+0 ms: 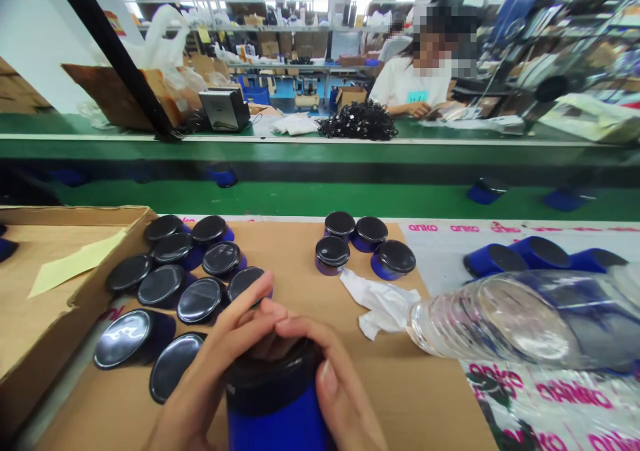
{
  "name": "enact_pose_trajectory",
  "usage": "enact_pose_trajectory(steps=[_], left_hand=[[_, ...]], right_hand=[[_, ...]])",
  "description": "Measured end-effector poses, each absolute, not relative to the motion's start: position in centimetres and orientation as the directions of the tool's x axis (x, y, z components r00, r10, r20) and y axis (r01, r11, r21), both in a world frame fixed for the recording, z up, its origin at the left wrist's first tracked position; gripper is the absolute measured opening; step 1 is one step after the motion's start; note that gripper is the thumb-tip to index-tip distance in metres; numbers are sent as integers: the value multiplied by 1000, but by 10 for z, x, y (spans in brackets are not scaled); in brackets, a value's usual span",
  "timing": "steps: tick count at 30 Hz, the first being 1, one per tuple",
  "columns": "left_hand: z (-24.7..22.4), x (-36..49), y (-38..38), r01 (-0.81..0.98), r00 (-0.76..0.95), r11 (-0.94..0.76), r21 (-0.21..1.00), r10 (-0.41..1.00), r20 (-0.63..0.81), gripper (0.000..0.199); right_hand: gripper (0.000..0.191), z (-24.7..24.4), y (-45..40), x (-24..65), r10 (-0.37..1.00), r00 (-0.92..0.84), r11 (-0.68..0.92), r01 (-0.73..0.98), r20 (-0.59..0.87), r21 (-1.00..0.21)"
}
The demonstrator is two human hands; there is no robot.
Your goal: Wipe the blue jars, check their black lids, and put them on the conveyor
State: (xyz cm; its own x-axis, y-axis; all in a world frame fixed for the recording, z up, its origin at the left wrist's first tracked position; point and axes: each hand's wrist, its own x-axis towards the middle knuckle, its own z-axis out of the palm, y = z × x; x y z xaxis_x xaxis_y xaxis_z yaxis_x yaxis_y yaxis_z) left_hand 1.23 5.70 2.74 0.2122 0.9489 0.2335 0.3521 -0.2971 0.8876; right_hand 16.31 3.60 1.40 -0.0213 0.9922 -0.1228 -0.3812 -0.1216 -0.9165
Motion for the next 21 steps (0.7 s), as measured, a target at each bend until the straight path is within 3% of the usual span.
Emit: enact_pose_trajectory(steps=[4, 6, 10, 13, 18, 21], left_hand=[[23, 15, 53, 436, 264, -385, 814, 919, 294, 58], [19, 17, 51, 459, 244, -434, 775, 901, 360, 67], [11, 17, 52, 310, 217, -435, 845, 898, 383, 75], [10, 10, 55, 269, 283, -440, 857, 886, 367, 68], [17, -2, 55, 440, 394, -613, 656, 789, 472, 64], [21, 2, 50, 490, 328, -554, 672, 832, 447, 63]], right_hand=[[42, 18, 35, 152, 958, 137, -195, -330, -251, -924], [46, 19, 33, 147, 954, 131, -202, -384, -270, -901], [39, 3, 32, 147, 923, -55, -325, -643, -381, -694], [43, -10, 37, 152, 911, -222, -392, -727, -347, -564], [41, 2, 43, 150, 908, -149, -372, -714, -390, -593], [43, 14, 41, 146, 943, -117, -301, -702, -312, -646]])
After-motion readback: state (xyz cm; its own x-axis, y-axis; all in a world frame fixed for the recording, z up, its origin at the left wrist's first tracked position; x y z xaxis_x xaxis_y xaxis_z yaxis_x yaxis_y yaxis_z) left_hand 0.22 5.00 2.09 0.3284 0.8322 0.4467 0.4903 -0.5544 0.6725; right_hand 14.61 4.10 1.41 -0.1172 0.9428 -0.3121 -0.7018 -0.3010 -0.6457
